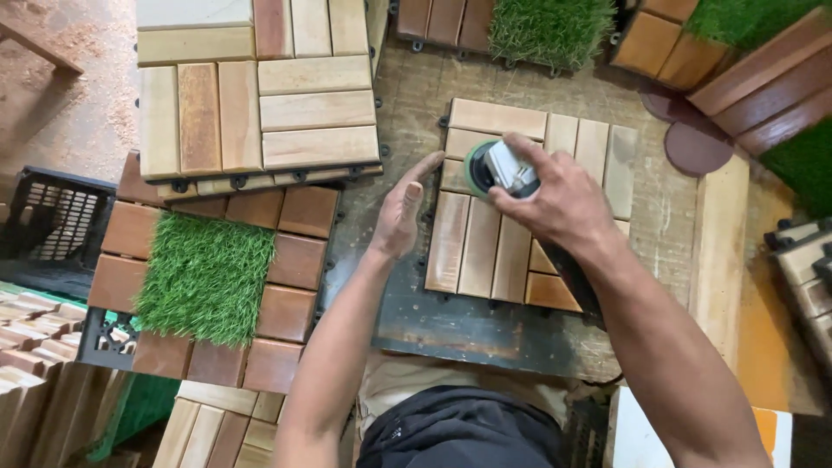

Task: The person uses an orbital sander to smooth the surface of a wooden tile assembly. They move the sander across the wooden planks in a systematic pattern, occasionally using their left hand to stabilize the tile. The task continues throughout the video as the person works on different sections of the wooden surface.

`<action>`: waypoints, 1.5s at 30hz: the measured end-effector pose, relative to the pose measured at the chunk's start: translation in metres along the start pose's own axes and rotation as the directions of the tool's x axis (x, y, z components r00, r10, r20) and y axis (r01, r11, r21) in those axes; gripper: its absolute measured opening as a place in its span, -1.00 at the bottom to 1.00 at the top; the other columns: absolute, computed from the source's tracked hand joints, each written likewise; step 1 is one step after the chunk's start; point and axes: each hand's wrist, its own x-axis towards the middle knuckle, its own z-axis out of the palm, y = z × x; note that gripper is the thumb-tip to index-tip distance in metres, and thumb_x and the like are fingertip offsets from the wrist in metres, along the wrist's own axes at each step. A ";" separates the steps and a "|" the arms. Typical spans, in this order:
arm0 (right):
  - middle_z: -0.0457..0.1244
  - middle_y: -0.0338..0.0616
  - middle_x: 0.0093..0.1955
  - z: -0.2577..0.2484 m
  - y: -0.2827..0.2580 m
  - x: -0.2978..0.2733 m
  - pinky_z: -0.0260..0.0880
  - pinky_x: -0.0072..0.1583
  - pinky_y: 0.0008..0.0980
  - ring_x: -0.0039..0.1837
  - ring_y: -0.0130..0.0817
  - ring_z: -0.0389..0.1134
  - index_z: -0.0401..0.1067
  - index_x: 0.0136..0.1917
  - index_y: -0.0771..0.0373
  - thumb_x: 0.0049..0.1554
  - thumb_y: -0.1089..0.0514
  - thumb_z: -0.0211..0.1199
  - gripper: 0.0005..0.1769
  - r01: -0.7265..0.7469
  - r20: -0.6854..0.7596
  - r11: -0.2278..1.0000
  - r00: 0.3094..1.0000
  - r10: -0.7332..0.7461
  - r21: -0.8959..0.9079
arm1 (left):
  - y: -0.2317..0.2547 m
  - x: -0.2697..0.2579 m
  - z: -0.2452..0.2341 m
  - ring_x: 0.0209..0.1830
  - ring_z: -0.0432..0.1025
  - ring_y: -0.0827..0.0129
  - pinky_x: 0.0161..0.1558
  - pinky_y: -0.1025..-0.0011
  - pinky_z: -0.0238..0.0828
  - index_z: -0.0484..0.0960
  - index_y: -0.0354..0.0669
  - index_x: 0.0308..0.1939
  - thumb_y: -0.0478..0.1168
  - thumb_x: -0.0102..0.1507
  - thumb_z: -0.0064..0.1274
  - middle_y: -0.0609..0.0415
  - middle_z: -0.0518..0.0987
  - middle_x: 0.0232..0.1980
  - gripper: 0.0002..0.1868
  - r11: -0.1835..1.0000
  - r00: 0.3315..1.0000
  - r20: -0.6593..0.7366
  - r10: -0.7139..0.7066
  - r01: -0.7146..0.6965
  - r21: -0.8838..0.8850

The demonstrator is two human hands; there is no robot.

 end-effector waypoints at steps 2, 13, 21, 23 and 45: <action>0.26 0.12 0.04 -0.003 0.011 0.009 0.45 0.04 0.08 0.10 0.22 0.43 0.22 0.55 -0.38 0.04 -0.36 0.33 -0.17 -0.020 -0.024 1.000 1.000 0.020 -0.004 | -0.002 -0.001 0.002 0.53 0.20 0.15 0.53 0.10 0.00 0.41 0.02 0.48 0.42 0.41 -0.44 -0.02 0.42 0.46 -0.21 1.000 1.000 -0.008 0.009 -0.009 -0.007; 0.27 0.17 0.01 0.001 0.009 -0.085 0.51 0.06 0.10 0.06 0.24 0.45 0.24 0.53 -0.37 0.01 -0.31 0.32 -0.17 -0.114 0.112 0.994 0.987 0.113 0.003 | -0.009 0.000 0.017 0.46 0.29 0.04 0.48 0.08 0.13 0.49 -0.04 0.39 0.20 0.42 -0.14 -0.09 0.47 0.41 -0.41 0.982 0.997 -0.025 0.071 -0.066 0.175; 0.27 0.09 0.08 -0.003 0.042 -0.091 0.48 0.15 0.13 0.13 0.30 0.42 0.20 0.52 -0.51 -0.05 -0.41 0.34 -0.13 -0.255 -0.004 0.967 0.967 0.255 -0.003 | -0.012 0.000 0.034 0.46 0.29 0.06 0.47 0.15 0.18 0.48 -0.20 0.36 0.08 0.43 -0.06 -0.11 0.41 0.46 -0.45 0.869 0.969 -0.034 0.243 -0.202 0.453; 0.28 0.15 0.10 -0.016 0.059 -0.074 0.46 0.17 0.14 0.16 0.32 0.40 0.22 0.53 -0.48 -0.04 -0.42 0.33 -0.12 -0.296 -0.040 0.955 0.954 0.296 0.007 | -0.011 -0.001 0.035 0.46 0.29 0.05 0.46 0.15 0.19 0.48 -0.21 0.36 0.08 0.43 -0.05 -0.12 0.41 0.45 -0.45 0.861 0.969 -0.025 0.244 -0.205 0.465; 0.28 0.37 0.21 -0.037 0.035 0.003 0.31 0.33 0.06 0.35 0.28 0.29 0.24 0.52 -0.30 -0.01 -0.36 0.36 -0.13 -0.327 -0.145 0.925 0.923 0.357 0.195 | -0.011 -0.001 0.040 0.47 0.29 0.16 0.48 0.25 0.20 0.56 -0.20 0.25 0.00 0.26 0.23 -0.04 0.43 0.43 -0.45 0.841 0.951 -0.092 0.295 -0.212 0.497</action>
